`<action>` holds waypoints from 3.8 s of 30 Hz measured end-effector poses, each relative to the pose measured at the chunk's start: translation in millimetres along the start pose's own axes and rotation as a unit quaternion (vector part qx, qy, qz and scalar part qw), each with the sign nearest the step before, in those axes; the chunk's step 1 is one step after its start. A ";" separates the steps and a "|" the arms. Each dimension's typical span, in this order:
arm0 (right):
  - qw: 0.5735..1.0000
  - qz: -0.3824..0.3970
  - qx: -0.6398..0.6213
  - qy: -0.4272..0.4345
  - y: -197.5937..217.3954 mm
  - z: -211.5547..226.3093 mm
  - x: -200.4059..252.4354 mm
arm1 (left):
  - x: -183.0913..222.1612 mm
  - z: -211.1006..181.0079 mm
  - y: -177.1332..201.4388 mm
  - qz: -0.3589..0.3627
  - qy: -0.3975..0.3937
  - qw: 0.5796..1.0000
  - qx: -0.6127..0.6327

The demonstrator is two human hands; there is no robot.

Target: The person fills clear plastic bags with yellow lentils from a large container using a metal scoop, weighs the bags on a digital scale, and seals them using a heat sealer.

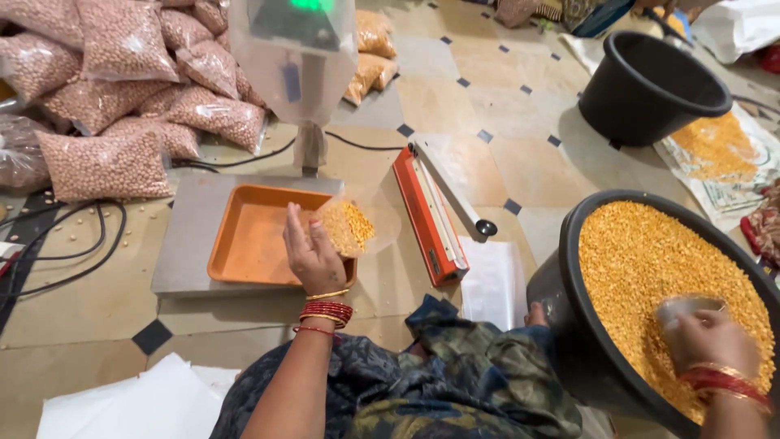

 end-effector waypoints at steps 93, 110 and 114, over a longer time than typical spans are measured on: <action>0.854 0.388 -0.336 -0.089 -272.6 272.2 224.8 | -16.4 100.6 -23.9 0.016 0.339 0.931 0.130; 0.827 0.524 -0.194 -0.059 -413.7 181.8 271.0 | -15.4 92.2 -19.7 0.033 0.315 0.945 0.085; 0.856 0.497 -0.125 0.067 -386.9 209.8 275.2 | -16.3 58.8 -14.8 0.070 0.220 0.973 0.014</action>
Point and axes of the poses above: each hand's wrist, its own x-axis away from the middle knuckle, its own y-axis out of the back of the hand, z = x × y, the point moved 6 cm from there along -x, towards the middle knuckle, and after that the axes turned 11 degrees about -z, right-handed, at the moved point
